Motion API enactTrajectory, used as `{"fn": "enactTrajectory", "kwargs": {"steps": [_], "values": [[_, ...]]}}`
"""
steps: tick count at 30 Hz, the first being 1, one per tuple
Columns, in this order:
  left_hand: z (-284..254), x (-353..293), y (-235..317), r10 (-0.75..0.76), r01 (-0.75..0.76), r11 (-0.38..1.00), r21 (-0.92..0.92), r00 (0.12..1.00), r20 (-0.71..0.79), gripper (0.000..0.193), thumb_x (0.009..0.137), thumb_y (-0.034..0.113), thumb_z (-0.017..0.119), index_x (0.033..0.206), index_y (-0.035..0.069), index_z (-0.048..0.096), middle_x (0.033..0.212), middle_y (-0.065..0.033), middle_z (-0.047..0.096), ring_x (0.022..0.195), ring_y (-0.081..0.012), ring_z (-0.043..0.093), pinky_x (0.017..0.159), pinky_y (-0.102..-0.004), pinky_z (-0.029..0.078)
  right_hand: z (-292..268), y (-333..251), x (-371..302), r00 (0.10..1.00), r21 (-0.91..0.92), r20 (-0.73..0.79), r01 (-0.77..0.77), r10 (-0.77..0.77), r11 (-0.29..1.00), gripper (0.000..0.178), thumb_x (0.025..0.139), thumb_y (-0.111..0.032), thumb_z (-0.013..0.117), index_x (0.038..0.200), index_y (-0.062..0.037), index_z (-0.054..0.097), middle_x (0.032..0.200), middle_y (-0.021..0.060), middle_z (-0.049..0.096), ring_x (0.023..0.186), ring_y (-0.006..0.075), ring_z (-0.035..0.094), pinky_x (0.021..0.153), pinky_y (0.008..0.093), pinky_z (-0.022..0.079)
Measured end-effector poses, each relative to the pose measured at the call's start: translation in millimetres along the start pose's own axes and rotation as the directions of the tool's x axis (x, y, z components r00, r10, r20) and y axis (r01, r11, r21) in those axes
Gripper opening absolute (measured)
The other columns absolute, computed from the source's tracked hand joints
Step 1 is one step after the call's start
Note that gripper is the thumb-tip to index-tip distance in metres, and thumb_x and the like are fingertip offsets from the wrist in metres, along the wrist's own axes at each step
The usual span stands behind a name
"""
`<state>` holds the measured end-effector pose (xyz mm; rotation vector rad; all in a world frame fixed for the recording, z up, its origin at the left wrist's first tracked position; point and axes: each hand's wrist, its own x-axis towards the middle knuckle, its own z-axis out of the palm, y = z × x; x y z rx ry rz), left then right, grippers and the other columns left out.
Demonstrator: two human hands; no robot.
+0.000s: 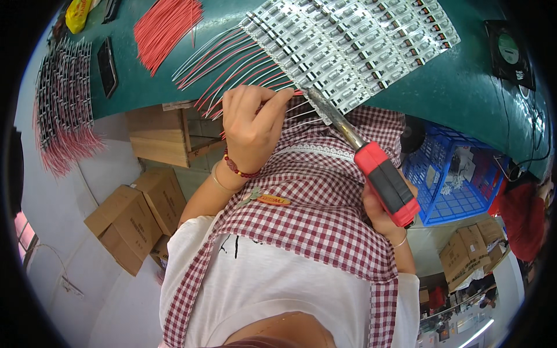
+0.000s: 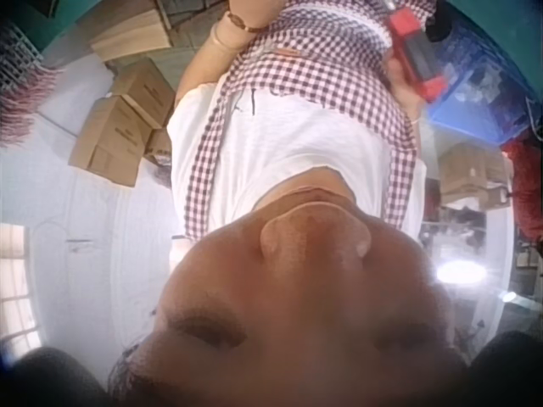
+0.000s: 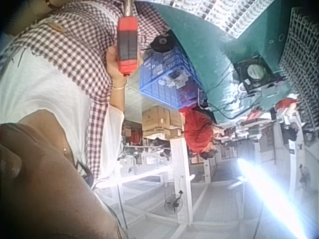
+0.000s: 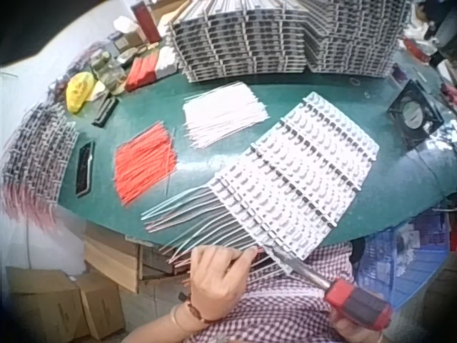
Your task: The person uses a soldering iron to attach red and white wires to a grid of electronic components on a green workbench. They repeatedly pick up individual wires, position them against the component grid, and apply the soldering iron to secure the connections.
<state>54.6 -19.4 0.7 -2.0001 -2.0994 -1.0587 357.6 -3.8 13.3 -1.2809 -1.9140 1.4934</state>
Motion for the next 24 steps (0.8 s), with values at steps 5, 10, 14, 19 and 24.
{"fn": "enactTrajectory", "kwargs": {"steps": [5, 10, 14, 19, 24], "values": [[0, -1, 1, -0.001, 0.001, 1.0, 0.018, 1.0, -0.004, 0.025, 0.069, 0.0, 0.074, 0.092, 0.008, 0.071, 0.075, 0.0, 0.053, 0.069, -0.0177, 0.051, 0.066, -0.0332, 0.035, -5, -12, 4, 0.999, 0.156, 0.041, -0.022, 0.016, 0.987, 0.03, 0.087, -0.029, 0.069, 0.098, -0.0012, 0.069, 0.083, 0.0058, 0.068, 0.075, 0.0176, 0.066, 0.066, 0.0287, 0.051], [0, 0, 1, -0.006, 0.007, 1.0, 0.023, 1.0, -0.017, 0.023, 0.07, 0.0, 0.074, 0.092, 0.008, 0.07, 0.075, 0.0004, 0.054, 0.069, -0.0176, 0.051, 0.066, -0.0334, 0.035, -9, 0, -3, 1.0, 0.104, 0.014, 0.012, -0.014, 0.994, 0.033, 0.087, -0.031, 0.068, 0.101, -0.0018, 0.069, 0.086, 0.0047, 0.07, 0.077, 0.0163, 0.066, 0.069, 0.028, 0.05], [-1, -3, 4, 0.001, -0.001, 1.0, -0.01, 1.0, -0.016, 0.024, 0.07, 0.0, 0.075, 0.092, 0.007, 0.071, 0.076, 0.0005, 0.055, 0.068, -0.0173, 0.051, 0.064, -0.0329, 0.035, -7, -5, -1, 1.0, 0.178, 0.007, -0.016, 0.015, 0.984, 0.032, 0.087, -0.033, 0.069, 0.098, -0.0026, 0.07, 0.082, 0.0041, 0.069, 0.073, 0.0152, 0.065, 0.067, 0.0279, 0.05], [2, -7, 8, 0.026, -0.027, 0.999, -0.043, 1.0, -0.01, 0.026, 0.069, -0.001, 0.073, 0.093, 0.007, 0.072, 0.075, 0.0004, 0.055, 0.067, -0.0173, 0.05, 0.062, -0.0317, 0.036, -7, -2, -4, 1.0, 0.144, 0.006, -0.017, 0.016, 0.989, 0.031, 0.086, -0.034, 0.07, 0.091, -0.003, 0.07, 0.076, 0.004, 0.068, 0.066, 0.0153, 0.064, 0.062, 0.0282, 0.049], [5, -9, 9, 0.028, -0.029, 0.998, -0.053, 1.0, -0.007, 0.026, 0.068, -0.001, 0.072, 0.093, 0.007, 0.072, 0.074, 0.0001, 0.054, 0.067, -0.0178, 0.05, 0.061, -0.0321, 0.037, -7, 0, -6, 1.0, 0.113, 0.011, -0.028, 0.027, 0.993, 0.032, 0.086, -0.034, 0.07, 0.09, -0.0031, 0.07, 0.075, 0.0042, 0.067, 0.067, 0.0162, 0.064, 0.061, 0.0291, 0.048]]}}
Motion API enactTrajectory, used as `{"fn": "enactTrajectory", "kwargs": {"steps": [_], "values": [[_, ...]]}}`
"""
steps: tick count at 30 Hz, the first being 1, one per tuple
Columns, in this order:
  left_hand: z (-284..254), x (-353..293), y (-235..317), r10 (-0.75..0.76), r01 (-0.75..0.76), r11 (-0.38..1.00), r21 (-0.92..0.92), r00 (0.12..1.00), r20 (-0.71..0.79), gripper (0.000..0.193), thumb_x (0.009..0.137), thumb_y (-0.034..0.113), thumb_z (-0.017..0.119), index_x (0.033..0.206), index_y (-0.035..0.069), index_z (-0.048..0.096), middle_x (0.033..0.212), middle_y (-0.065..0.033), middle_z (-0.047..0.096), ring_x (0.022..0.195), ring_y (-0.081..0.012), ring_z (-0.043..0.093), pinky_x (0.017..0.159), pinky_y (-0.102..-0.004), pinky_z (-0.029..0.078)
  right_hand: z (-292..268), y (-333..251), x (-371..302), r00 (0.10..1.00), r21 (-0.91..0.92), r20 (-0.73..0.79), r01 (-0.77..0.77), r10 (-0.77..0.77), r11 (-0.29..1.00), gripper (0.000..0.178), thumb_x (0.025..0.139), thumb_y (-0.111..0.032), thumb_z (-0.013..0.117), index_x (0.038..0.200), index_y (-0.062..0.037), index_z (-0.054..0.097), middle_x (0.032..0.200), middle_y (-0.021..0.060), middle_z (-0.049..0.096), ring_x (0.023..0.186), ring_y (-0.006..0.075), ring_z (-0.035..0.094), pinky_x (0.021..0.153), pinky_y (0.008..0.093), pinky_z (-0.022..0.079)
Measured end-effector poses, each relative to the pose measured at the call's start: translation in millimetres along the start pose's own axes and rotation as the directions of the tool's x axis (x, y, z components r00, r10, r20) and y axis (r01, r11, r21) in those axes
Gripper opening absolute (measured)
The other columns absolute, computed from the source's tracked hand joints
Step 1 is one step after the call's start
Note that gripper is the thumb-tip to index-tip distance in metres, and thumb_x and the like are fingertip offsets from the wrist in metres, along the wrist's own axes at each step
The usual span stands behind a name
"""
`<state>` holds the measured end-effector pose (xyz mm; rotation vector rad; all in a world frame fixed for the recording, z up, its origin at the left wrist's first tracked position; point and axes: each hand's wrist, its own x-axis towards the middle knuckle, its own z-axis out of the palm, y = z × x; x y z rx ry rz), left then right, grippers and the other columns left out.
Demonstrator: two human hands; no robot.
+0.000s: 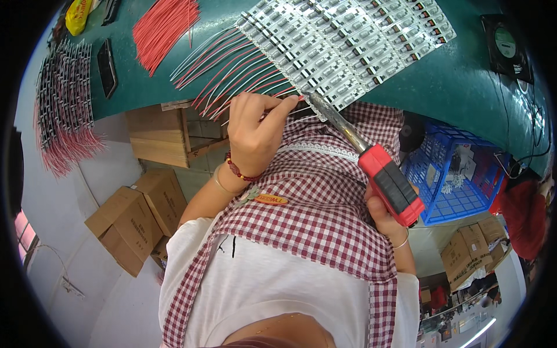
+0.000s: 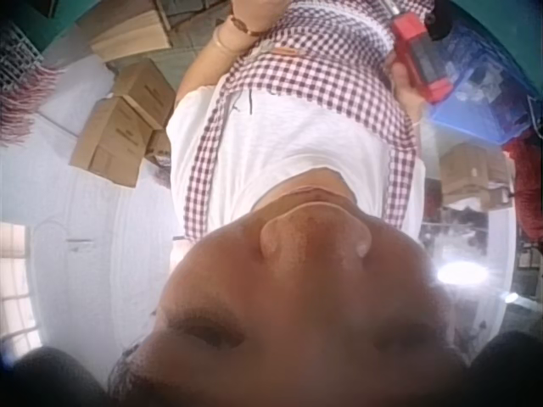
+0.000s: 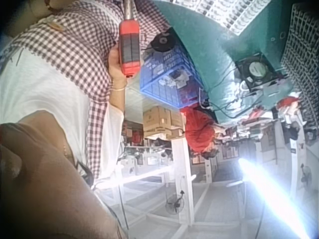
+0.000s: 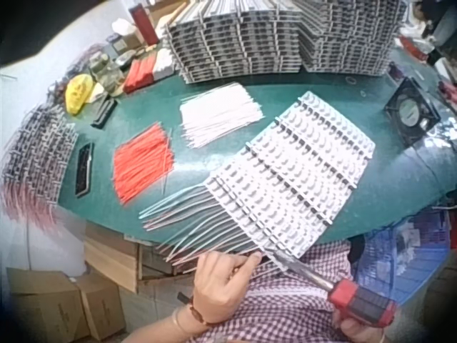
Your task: The person uses a soldering iron to attach red and white wires to a grid of electronic components on a green workbench. They repeatedly pick up individual wires, position them against the component grid, and apply the soldering iron to secure the connections.
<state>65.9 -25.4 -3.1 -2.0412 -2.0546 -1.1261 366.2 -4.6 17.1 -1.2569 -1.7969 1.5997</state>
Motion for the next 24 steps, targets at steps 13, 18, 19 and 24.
{"fn": "enactTrajectory", "kwargs": {"steps": [13, 18, 19, 24], "values": [[-1, 0, 2, -0.029, 0.029, 1.0, 0.005, 1.0, 0.008, 0.027, 0.068, -0.003, 0.072, 0.094, 0.006, 0.072, 0.075, -0.0018, 0.053, 0.067, -0.0192, 0.049, 0.061, -0.0329, 0.037, -2, -3, 3, 0.999, 0.056, 0.021, -0.031, 0.03, 0.998, 0.033, 0.084, -0.034, 0.071, 0.09, -0.002, 0.069, 0.077, 0.0066, 0.066, 0.063, 0.0191, 0.063, 0.059, 0.03, 0.048], [0, 0, 4, -0.038, 0.038, 0.999, -0.008, 0.999, 0.003, 0.027, 0.068, -0.003, 0.073, 0.094, 0.005, 0.072, 0.075, -0.002, 0.053, 0.067, -0.0191, 0.049, 0.061, -0.0327, 0.036, -6, 21, -11, 0.999, -0.128, 0.016, 0.03, -0.029, 0.991, 0.051, 0.086, -0.044, 0.068, 0.108, 0.0012, 0.06, 0.074, 0.0066, 0.06, 0.062, 0.0151, 0.055, 0.056, 0.0283, 0.042], [0, 0, 4, -0.036, 0.036, 0.999, -0.009, 0.999, 0.001, 0.027, 0.068, -0.003, 0.073, 0.094, 0.005, 0.072, 0.075, -0.0021, 0.053, 0.067, -0.019, 0.049, 0.061, -0.0327, 0.036, -4, 20, -9, 0.999, -0.144, 0.005, 0.038, -0.037, 0.989, 0.051, 0.086, -0.044, 0.068, 0.108, 0.0012, 0.06, 0.073, 0.0065, 0.06, 0.062, 0.0149, 0.055, 0.056, 0.0283, 0.042], [1, -2, 4, -0.05, 0.05, 0.999, -0.009, 0.999, -0.003, 0.026, 0.069, -0.003, 0.073, 0.093, 0.005, 0.071, 0.075, -0.0022, 0.053, 0.067, -0.0189, 0.05, 0.062, -0.0327, 0.036, 2, -9, 3, 1.0, 0.0, -0.02, -0.014, 0.014, 1.0, 0.036, 0.084, -0.037, 0.071, 0.085, -0.0017, 0.067, 0.07, 0.0054, 0.064, 0.062, 0.0172, 0.061, 0.058, 0.0291, 0.047]]}}
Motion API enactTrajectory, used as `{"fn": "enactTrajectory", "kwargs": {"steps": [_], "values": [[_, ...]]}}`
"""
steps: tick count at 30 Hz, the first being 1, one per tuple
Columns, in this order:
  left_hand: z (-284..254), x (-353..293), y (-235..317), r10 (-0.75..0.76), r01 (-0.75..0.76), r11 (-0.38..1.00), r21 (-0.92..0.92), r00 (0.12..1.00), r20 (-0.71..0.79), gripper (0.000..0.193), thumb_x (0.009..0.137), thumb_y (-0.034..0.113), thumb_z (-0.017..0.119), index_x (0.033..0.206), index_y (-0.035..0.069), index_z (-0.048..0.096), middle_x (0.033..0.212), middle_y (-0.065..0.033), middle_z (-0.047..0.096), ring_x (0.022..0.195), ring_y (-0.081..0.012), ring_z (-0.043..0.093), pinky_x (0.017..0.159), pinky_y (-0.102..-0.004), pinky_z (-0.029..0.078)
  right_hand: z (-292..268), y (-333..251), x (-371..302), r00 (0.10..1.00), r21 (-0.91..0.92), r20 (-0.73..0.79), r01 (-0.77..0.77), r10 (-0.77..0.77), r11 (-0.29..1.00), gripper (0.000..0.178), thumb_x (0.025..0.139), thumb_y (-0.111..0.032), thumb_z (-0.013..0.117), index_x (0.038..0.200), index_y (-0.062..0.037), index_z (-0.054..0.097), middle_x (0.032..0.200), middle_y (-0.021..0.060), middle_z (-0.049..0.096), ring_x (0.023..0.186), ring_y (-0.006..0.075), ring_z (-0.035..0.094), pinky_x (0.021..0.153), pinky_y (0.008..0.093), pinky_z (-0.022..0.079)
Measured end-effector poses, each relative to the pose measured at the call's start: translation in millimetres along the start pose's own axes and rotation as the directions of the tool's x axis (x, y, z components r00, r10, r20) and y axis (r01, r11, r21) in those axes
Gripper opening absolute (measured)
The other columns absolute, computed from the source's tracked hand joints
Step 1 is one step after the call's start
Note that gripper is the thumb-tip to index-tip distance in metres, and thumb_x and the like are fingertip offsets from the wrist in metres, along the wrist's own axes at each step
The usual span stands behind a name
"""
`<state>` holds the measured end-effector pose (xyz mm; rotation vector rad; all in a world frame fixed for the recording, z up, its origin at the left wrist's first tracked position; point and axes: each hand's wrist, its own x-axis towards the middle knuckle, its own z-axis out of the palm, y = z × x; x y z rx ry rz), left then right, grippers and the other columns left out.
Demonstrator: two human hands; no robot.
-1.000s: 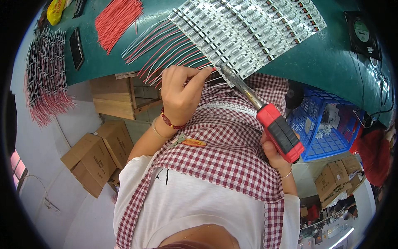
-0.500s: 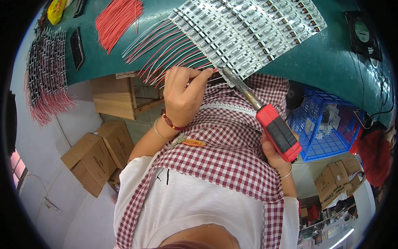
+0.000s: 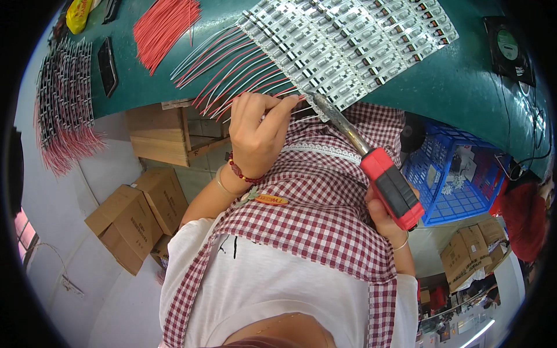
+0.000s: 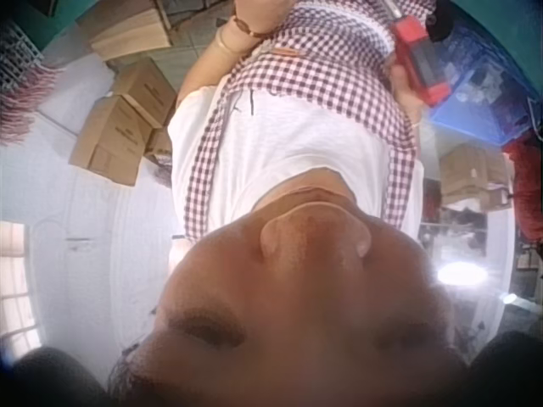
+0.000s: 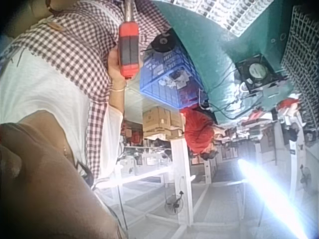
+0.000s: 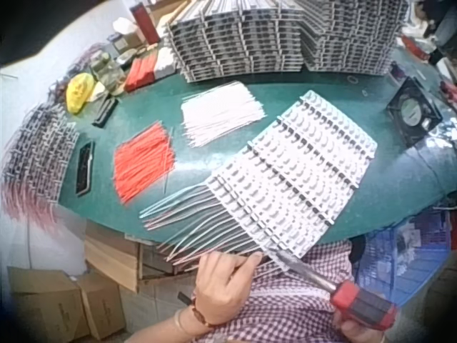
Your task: The person uses a soldering iron to attach red and white wires to a grid of electronic components on a green workbench. They repeatedly pick up individual wires, position them against the component grid, and apply the soldering iron to secure the connections.
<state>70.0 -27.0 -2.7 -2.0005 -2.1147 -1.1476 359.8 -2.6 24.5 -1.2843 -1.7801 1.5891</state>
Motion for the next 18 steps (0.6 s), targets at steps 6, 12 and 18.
{"fn": "enactTrajectory", "kwargs": {"steps": [6, 12, 18], "values": [[0, 0, 1, 0.004, -0.003, 1.0, -0.007, 1.0, 0.009, 0.025, 0.07, -0.002, 0.074, 0.093, 0.005, 0.071, 0.075, -0.0023, 0.054, 0.068, -0.0194, 0.051, 0.062, -0.033, 0.037, 0, -3, 2, 1.0, 0.084, 0.012, -0.023, 0.022, 0.996, 0.039, 0.084, -0.04, 0.071, 0.08, -0.0015, 0.066, 0.069, 0.005, 0.063, 0.062, 0.0159, 0.06, 0.057, 0.0286, 0.047], [0, 1, 1, -0.014, 0.014, 1.0, 0.01, 1.0, -0.007, 0.025, 0.069, -0.002, 0.075, 0.093, 0.006, 0.071, 0.076, -0.0021, 0.055, 0.069, -0.0198, 0.051, 0.063, -0.0337, 0.037, 0, 1, -2, 1.0, 0.105, -0.013, -0.015, 0.016, 0.994, 0.04, 0.085, -0.04, 0.071, 0.083, -0.0011, 0.066, 0.071, 0.0045, 0.063, 0.064, 0.0153, 0.06, 0.059, 0.0283, 0.047], [-2, -1, 4, 0.03, -0.031, 0.999, -0.02, 0.999, -0.026, 0.029, 0.067, -0.003, 0.074, 0.094, 0.007, 0.071, 0.076, -0.0013, 0.056, 0.069, -0.0189, 0.051, 0.063, -0.0338, 0.036, -4, 5, -15, 0.993, 0.257, 0.023, -0.117, 0.115, 0.959, 0.041, 0.087, -0.04, 0.069, 0.095, -0.0007, 0.063, 0.078, 0.0027, 0.061, 0.07, 0.0134, 0.057, 0.064, 0.0291, 0.046]]}}
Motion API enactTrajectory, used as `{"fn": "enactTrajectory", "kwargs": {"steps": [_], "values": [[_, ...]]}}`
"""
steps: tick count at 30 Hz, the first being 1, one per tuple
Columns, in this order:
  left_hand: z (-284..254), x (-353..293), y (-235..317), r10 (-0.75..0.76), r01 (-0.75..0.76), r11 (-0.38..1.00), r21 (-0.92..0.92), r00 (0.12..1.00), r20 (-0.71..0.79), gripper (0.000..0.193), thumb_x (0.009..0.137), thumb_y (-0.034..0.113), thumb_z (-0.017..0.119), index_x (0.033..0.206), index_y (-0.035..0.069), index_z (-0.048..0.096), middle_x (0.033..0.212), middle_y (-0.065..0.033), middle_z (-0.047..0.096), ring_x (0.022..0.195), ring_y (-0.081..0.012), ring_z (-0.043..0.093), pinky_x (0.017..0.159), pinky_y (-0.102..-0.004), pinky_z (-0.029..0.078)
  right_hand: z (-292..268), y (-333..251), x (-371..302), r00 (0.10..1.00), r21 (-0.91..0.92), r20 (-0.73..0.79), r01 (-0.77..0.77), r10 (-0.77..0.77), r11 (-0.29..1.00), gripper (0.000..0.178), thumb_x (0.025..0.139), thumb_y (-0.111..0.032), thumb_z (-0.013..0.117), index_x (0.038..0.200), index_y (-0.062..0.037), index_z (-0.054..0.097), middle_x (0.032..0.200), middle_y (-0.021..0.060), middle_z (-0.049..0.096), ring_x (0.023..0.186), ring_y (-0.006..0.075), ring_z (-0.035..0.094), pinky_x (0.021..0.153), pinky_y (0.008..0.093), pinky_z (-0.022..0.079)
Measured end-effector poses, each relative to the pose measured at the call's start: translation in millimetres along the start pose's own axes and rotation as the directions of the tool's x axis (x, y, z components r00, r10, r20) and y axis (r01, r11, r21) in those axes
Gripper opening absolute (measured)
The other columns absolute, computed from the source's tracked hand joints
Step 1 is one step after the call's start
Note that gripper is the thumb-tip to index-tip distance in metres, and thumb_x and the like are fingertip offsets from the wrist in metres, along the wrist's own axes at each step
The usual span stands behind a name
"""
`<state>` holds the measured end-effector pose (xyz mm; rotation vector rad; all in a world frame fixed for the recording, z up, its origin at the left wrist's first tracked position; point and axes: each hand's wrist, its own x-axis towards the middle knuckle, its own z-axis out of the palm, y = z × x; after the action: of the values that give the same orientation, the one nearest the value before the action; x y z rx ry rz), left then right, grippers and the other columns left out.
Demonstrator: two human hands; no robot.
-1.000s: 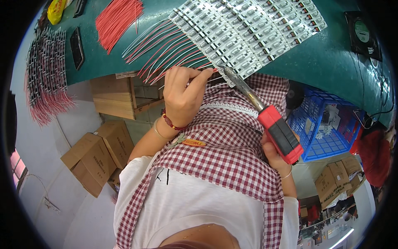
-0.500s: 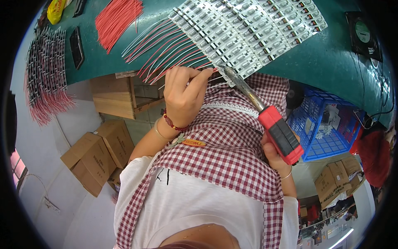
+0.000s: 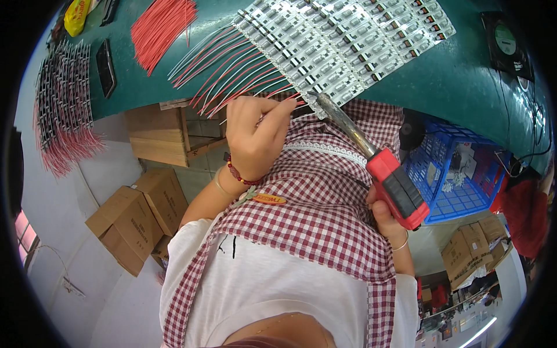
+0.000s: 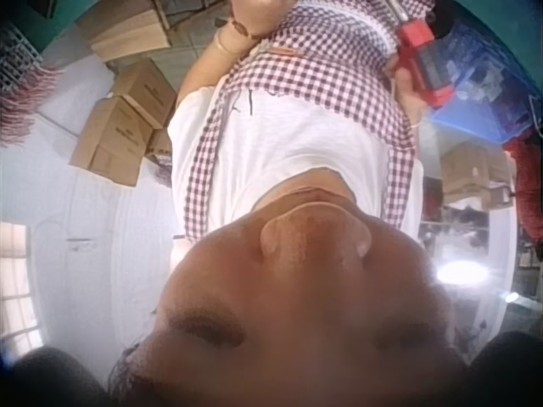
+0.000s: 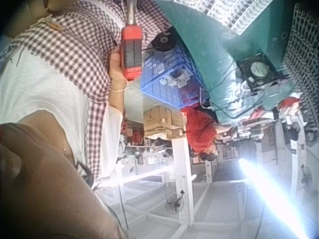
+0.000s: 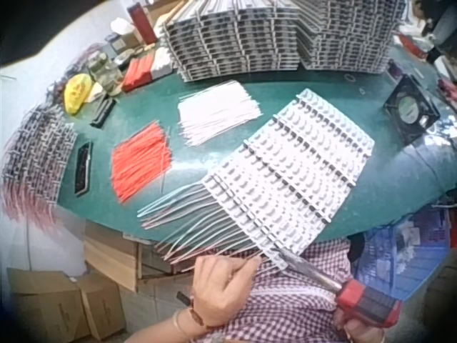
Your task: The person uses a soldering iron to attach red and white wires to a grid of electronic components on a green workbench. They repeatedly pick up individual wires, position them against the component grid, and apply the soldering iron to secure the connections.
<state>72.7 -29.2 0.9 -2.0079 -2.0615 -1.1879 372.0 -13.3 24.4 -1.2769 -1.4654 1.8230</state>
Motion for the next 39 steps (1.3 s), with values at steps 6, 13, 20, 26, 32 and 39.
{"fn": "enactTrajectory", "kwargs": {"steps": [6, 13, 20, 26, 32, 39], "values": [[4, -2, 3, -0.017, 0.017, 1.0, 0.01, 0.999, 0.039, 0.029, 0.066, -0.004, 0.073, 0.094, 0.007, 0.072, 0.076, -0.0009, 0.055, 0.068, -0.018, 0.05, 0.061, -0.0328, 0.035, -6, 13, -4, 0.998, -0.186, 0.001, 0.059, -0.06, 0.981, 0.038, 0.086, -0.041, 0.07, 0.087, -0.0034, 0.066, 0.075, 0.0035, 0.062, 0.067, 0.0168, 0.059, 0.06, 0.0301, 0.045], [5, -2, 3, -0.022, 0.022, 1.0, 0.005, 0.999, 0.047, 0.029, 0.067, -0.004, 0.073, 0.094, 0.007, 0.072, 0.075, -0.0013, 0.054, 0.067, -0.0187, 0.05, 0.061, -0.0329, 0.035, -9, 17, -4, 0.988, -0.389, 0.014, 0.146, -0.152, 0.91, 0.035, 0.084, -0.039, 0.071, 0.082, -0.0041, 0.067, 0.071, 0.0042, 0.063, 0.063, 0.0187, 0.061, 0.058, 0.0299, 0.046], [5, -2, 4, -0.026, 0.025, 1.0, 0.015, 0.999, 0.046, 0.028, 0.067, -0.004, 0.074, 0.093, 0.006, 0.071, 0.076, -0.0021, 0.054, 0.068, -0.0194, 0.05, 0.061, -0.0334, 0.036, -4, 11, -6, 0.99, -0.194, -0.058, 0.116, -0.129, 0.974, 0.04, 0.083, -0.042, 0.073, 0.085, -0.0022, 0.068, 0.072, 0.0036, 0.063, 0.062, 0.0163, 0.06, 0.057, 0.0284, 0.045], [5, -3, 4, -0.043, 0.043, 0.999, 0.001, 0.998, 0.039, 0.025, 0.069, -0.002, 0.075, 0.091, 0.006, 0.071, 0.077, -0.0025, 0.056, 0.068, -0.0195, 0.051, 0.062, -0.0337, 0.037, -5, 8, -5, 0.993, -0.146, -0.034, 0.105, -0.111, 0.984, 0.043, 0.083, -0.044, 0.073, 0.087, -0.0017, 0.068, 0.071, 0.0035, 0.062, 0.062, 0.0149, 0.059, 0.057, 0.0268, 0.045], [4, 2, 12, -0.069, 0.069, 0.997, 0.022, 0.997, 0.025, 0.019, 0.068, 0.003, 0.076, 0.084, 0.007, 0.067, 0.089, -0.0025, 0.063, 0.08, -0.0211, 0.056, 0.072, -0.0359, 0.039, -8, 20, -13, 0.989, -0.163, -0.104, 0.091, -0.109, 0.982, 0.046, 0.081, -0.047, 0.074, 0.084, -0.0019, 0.068, 0.07, 0.0038, 0.062, 0.064, 0.0155, 0.06, 0.058, 0.0267, 0.046], [11, 4, 19, -0.123, 0.118, 0.99, 0.082, 0.991, 0.057, 0.018, 0.068, 0.002, 0.073, 0.082, 0.007, 0.063, 0.114, -0.0078, 0.064, 0.102, -0.0271, 0.059, 0.087, -0.0394, 0.039, -9, 17, -13, 0.994, -0.205, -0.07, 0.062, -0.078, 0.977, 0.045, 0.081, -0.048, 0.073, 0.077, -0.0036, 0.068, 0.07, 0.0039, 0.064, 0.064, 0.0167, 0.061, 0.059, 0.0288, 0.047]]}}
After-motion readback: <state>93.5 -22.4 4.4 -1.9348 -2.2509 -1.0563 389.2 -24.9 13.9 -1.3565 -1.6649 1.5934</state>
